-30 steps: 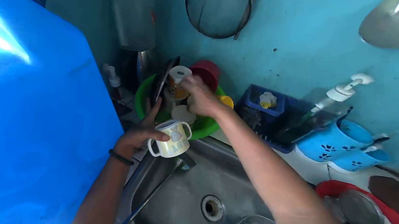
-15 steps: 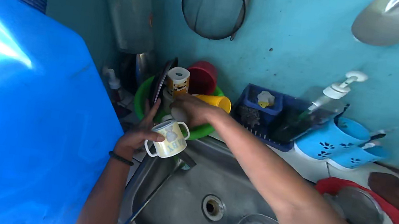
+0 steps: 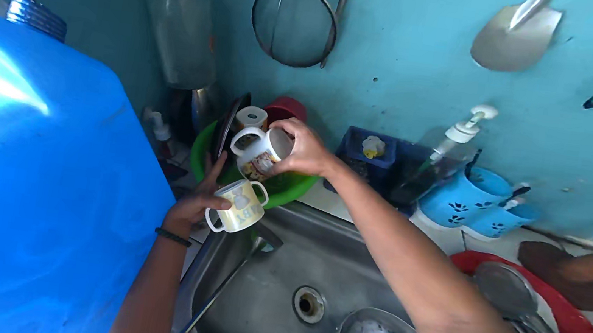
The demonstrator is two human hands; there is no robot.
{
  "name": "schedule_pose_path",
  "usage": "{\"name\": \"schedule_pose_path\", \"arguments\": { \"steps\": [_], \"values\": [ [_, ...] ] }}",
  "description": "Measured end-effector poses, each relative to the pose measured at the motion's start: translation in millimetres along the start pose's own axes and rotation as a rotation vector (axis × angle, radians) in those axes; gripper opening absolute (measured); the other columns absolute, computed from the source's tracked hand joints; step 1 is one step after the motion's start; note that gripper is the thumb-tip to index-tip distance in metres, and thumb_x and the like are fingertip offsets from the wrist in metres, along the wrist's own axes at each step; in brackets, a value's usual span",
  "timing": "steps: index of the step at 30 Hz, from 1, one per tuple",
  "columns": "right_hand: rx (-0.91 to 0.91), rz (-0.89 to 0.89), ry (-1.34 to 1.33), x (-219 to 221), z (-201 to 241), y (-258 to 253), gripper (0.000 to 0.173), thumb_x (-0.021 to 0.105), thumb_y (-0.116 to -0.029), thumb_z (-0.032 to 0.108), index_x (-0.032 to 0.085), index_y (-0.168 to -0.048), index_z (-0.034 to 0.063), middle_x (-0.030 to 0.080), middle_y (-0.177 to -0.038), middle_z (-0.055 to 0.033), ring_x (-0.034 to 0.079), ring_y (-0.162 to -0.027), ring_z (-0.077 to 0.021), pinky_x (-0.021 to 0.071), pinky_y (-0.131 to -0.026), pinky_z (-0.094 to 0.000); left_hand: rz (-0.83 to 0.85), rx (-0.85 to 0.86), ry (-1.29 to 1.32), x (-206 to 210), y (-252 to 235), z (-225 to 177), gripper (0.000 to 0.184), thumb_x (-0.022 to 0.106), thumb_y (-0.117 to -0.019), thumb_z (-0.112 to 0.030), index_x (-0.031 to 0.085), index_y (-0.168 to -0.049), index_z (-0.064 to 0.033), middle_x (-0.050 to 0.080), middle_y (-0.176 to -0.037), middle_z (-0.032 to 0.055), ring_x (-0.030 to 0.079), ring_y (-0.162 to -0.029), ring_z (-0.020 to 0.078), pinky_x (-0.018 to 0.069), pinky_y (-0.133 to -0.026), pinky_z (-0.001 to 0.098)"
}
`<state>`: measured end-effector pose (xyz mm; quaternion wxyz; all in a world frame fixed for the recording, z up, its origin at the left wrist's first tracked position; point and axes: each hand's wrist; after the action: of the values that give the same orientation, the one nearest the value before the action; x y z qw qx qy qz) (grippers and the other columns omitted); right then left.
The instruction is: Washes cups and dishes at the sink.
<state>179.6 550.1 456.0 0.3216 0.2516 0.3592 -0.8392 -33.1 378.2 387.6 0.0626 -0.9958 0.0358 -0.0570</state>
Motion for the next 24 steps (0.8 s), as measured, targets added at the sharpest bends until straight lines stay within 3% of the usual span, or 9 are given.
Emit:
{"name": "schedule_pose_path", "arguments": {
  "steps": [4, 8, 12, 14, 17, 20, 22, 24],
  "values": [
    [0.131, -0.155, -0.225, -14.3, 10.6, 16.3, 0.087, 0.093, -0.0577, 0.012, 0.057, -0.136, -0.0031, 0.062, -0.131, -0.0219, 0.064, -0.115, -0.0272, 0.0554, -0.097, -0.043, 0.004, -0.006, 0.023, -0.8, -1.0, 2.7, 0.144, 0.089, -0.0587, -0.035, -0.009, -0.163, -0.0177, 0.066, -0.124, 0.0023, 0.071, -0.099, 0.008, 0.0611, -0.087, 0.0277],
    [0.285, -0.314, -0.599, -29.4, 30.4, 47.8, 0.071, 0.081, -0.0688, 0.0, 0.055, -0.135, -0.0015, 0.064, -0.116, -0.0116, 0.066, -0.099, -0.0154, 0.0593, -0.084, -0.0333, -0.004, 0.002, -0.024, -2.7, -0.5, 4.7, 0.142, 0.089, -0.0583, -0.039, -0.004, -0.163, -0.0167, 0.061, -0.133, 0.0034, 0.069, -0.103, 0.0067, 0.06, -0.089, 0.027],
    [0.31, -0.368, -0.883, -43.7, 42.2, 90.7, 0.046, 0.067, -0.0803, 0.0, 0.055, -0.125, 0.0029, 0.07, -0.101, -0.0039, 0.07, -0.086, -0.011, 0.0617, -0.076, -0.0285, 0.004, 0.037, 0.006, -1.1, -1.8, 8.1, 0.139, 0.09, -0.0579, -0.04, 0.002, -0.162, -0.0145, 0.067, -0.124, 0.0002, 0.072, -0.097, 0.0074, 0.0622, -0.085, 0.0274],
    [0.327, -0.383, -0.944, -48.2, 47.4, 109.9, 0.041, 0.065, -0.0815, 0.002, 0.055, -0.121, 0.0057, 0.07, -0.099, -0.002, 0.07, -0.085, -0.0104, 0.0617, -0.076, -0.0286, -0.005, 0.057, 0.011, -1.8, 1.6, 8.1, 0.138, 0.092, -0.0554, -0.041, 0.008, -0.162, -0.0144, 0.066, -0.125, -0.0016, 0.071, -0.098, 0.0066, 0.0618, -0.085, 0.0267],
    [0.356, -0.442, -0.962, -56.1, 58.3, 136.5, 0.041, 0.062, -0.0813, 0.003, 0.057, -0.122, 0.0053, 0.071, -0.097, -0.0032, 0.069, -0.081, -0.0096, 0.0605, -0.074, -0.0276, -0.031, 0.057, -0.011, -6.2, 5.0, 11.3, 0.13, 0.091, -0.0555, -0.043, 0.019, -0.16, -0.0177, 0.071, -0.116, -0.0052, 0.072, -0.092, 0.0044, 0.0623, -0.079, 0.0243],
    [0.385, -0.457, -0.963, -79.6, 61.2, 162.6, 0.038, 0.06, -0.0878, 0.004, 0.056, -0.126, 0.0029, 0.07, -0.098, -0.0049, 0.068, -0.082, -0.0107, 0.0594, -0.076, -0.0289, -0.008, 0.079, -0.088, -1.8, 8.1, 3.5, 0.131, 0.088, -0.062, -0.043, 0.009, -0.162, -0.0144, 0.063, -0.131, -0.0068, 0.068, -0.103, 0.0011, 0.0598, -0.085, 0.0222],
    [0.363, -0.505, -0.957, -101.2, 61.3, 183.1, 0.035, 0.056, -0.0885, 0.005, 0.057, -0.123, 0.0041, 0.07, -0.097, -0.0029, 0.068, -0.082, -0.0089, 0.0588, -0.077, -0.0275, -0.029, 0.07, -0.109, 4.2, 8.8, -3.7, 0.123, 0.081, -0.0627, -0.035, 0.009, -0.16, -0.0132, 0.065, -0.125, -0.0114, 0.068, -0.099, -0.0022, 0.0586, -0.084, 0.0196],
    [0.313, -0.589, -0.959, -125.8, 56.7, 207.8, 0.03, 0.051, -0.0901, 0.005, 0.056, -0.119, 0.0064, 0.069, -0.098, -0.0001, 0.067, -0.087, -0.0071, 0.0575, -0.081, -0.0269, 0.075, 0.088, -0.117, -9.4, 3.9, 0.1, 0.124, 0.082, -0.0691, -0.033, 0.0, -0.16, -0.0127, 0.058, -0.136, -0.0115, 0.065, -0.109, -0.0011, 0.0568, -0.092, 0.0224]
  ]
}}
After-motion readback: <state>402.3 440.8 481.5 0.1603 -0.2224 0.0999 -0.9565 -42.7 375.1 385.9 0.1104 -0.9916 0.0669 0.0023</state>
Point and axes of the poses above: each hand's wrist, its own y-axis away from the middle knuckle, its own x-axis out of the palm, z = x × y
